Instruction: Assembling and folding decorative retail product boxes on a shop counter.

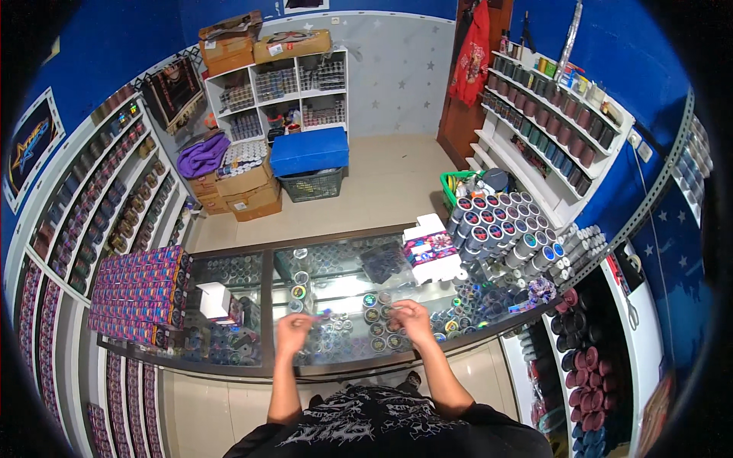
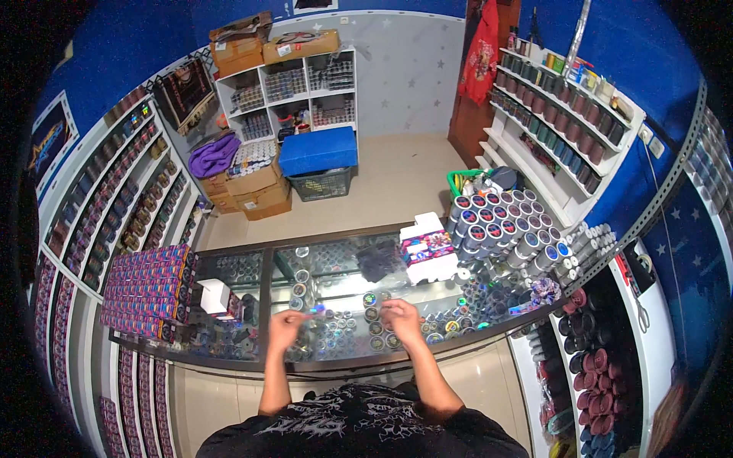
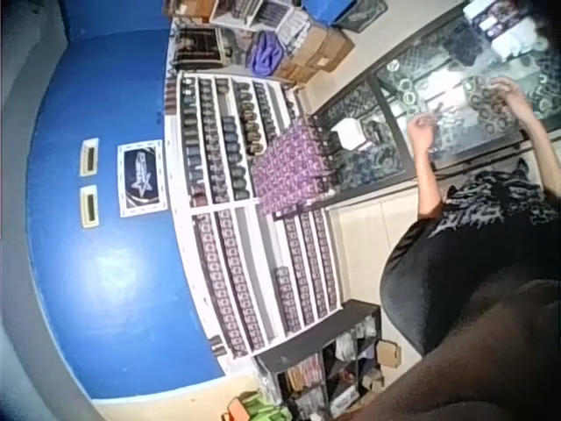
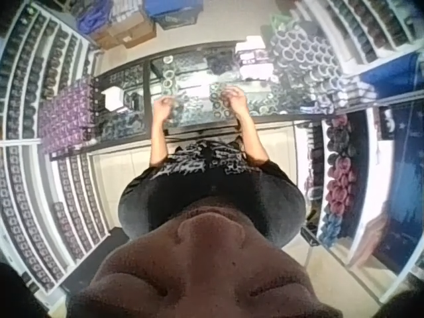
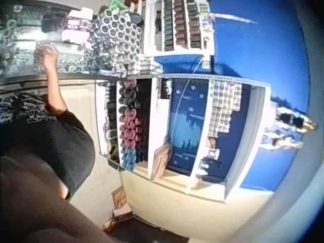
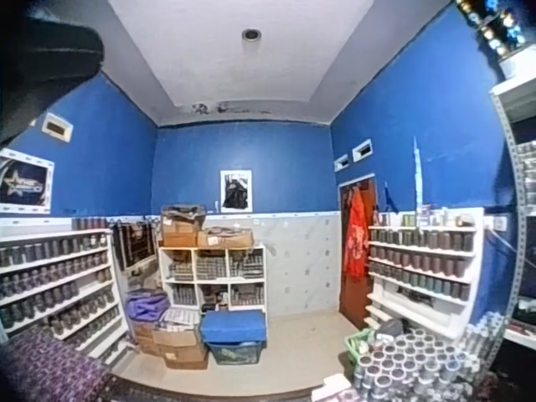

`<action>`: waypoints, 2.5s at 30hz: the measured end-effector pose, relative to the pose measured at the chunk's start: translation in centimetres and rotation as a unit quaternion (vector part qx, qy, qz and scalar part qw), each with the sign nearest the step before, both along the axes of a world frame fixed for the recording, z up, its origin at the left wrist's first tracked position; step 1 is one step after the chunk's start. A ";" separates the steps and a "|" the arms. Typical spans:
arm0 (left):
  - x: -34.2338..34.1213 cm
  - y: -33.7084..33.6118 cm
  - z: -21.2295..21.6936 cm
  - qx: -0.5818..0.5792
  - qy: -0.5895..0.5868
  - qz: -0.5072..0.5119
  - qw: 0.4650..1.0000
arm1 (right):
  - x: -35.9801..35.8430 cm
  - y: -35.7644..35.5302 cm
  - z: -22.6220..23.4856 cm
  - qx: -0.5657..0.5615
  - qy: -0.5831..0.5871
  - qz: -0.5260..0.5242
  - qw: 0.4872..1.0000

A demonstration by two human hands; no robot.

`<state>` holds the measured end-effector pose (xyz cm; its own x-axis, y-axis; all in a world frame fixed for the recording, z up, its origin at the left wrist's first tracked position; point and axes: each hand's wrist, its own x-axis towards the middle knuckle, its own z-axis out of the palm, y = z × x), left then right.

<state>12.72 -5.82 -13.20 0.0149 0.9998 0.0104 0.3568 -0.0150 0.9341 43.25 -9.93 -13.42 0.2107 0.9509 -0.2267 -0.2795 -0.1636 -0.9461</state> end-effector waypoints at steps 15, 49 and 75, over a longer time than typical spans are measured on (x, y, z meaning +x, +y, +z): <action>-6.6 0.2 -6.4 0.018 0.161 0.511 0.844 | 36.9 -8.5 -5.4 -0.081 -0.363 -0.469 0.801; 2.5 -0.3 -5.8 0.122 0.024 0.406 0.905 | 38.2 -7.4 -0.6 -0.228 -0.633 -0.244 0.698; -0.2 -0.9 -3.0 0.100 -0.044 0.422 0.900 | 36.9 -6.8 1.1 -0.323 -0.629 -0.170 0.686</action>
<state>12.47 -6.76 -16.18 -0.7588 0.6324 0.1559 0.2447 0.0550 0.9680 80.11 -16.77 -12.31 0.8107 0.5852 -0.0139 0.5663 -0.7901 -0.2345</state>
